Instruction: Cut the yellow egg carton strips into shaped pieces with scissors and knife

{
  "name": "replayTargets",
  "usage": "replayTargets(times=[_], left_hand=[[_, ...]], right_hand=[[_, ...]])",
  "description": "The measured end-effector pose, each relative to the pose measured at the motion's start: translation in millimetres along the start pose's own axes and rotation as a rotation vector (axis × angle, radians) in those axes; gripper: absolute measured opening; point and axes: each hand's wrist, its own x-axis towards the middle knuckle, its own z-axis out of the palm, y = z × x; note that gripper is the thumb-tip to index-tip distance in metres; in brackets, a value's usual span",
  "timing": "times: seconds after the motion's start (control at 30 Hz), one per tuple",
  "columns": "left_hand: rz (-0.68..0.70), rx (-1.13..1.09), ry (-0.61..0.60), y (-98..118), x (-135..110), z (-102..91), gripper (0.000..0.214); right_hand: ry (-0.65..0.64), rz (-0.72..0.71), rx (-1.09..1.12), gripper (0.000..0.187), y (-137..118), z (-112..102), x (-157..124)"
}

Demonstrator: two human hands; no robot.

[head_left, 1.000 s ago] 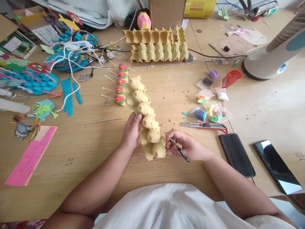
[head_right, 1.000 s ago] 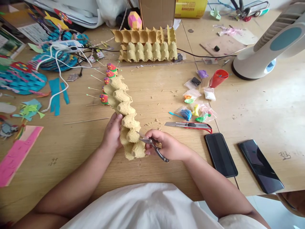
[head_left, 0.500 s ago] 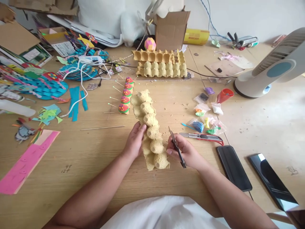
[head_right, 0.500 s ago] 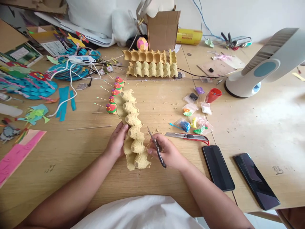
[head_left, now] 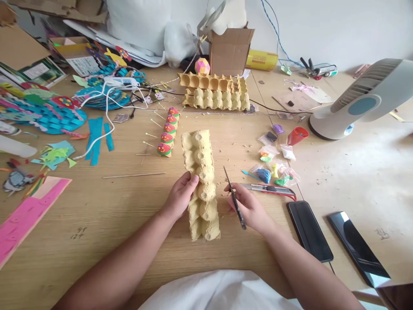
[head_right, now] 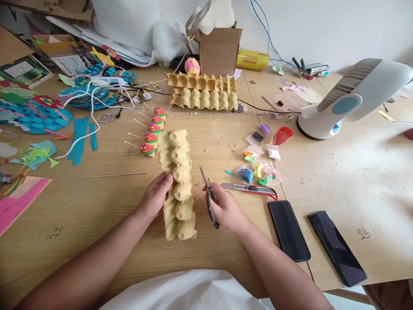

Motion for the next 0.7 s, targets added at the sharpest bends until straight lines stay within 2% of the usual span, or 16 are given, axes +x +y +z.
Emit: replayTargets(times=[0.17,0.3,0.43,0.7], left_hand=[[-0.007,0.026,-0.04,7,0,3.2,0.04],[0.015,0.002,-0.117,10,0,4.6,0.047],[0.003,0.022,-0.093,8,-1,3.5,0.043],[0.012,-0.023,-0.11,12,-4,11.0,0.043]], right_hand=[[0.024,-0.026,-0.116,0.034,-9,0,-1],[0.07,-0.038,-0.068,0.036,-9,1,0],[0.037,0.004,-0.012,0.039,-5,1,0],[-0.008,0.001,-0.192,0.028,-1,-3,0]])
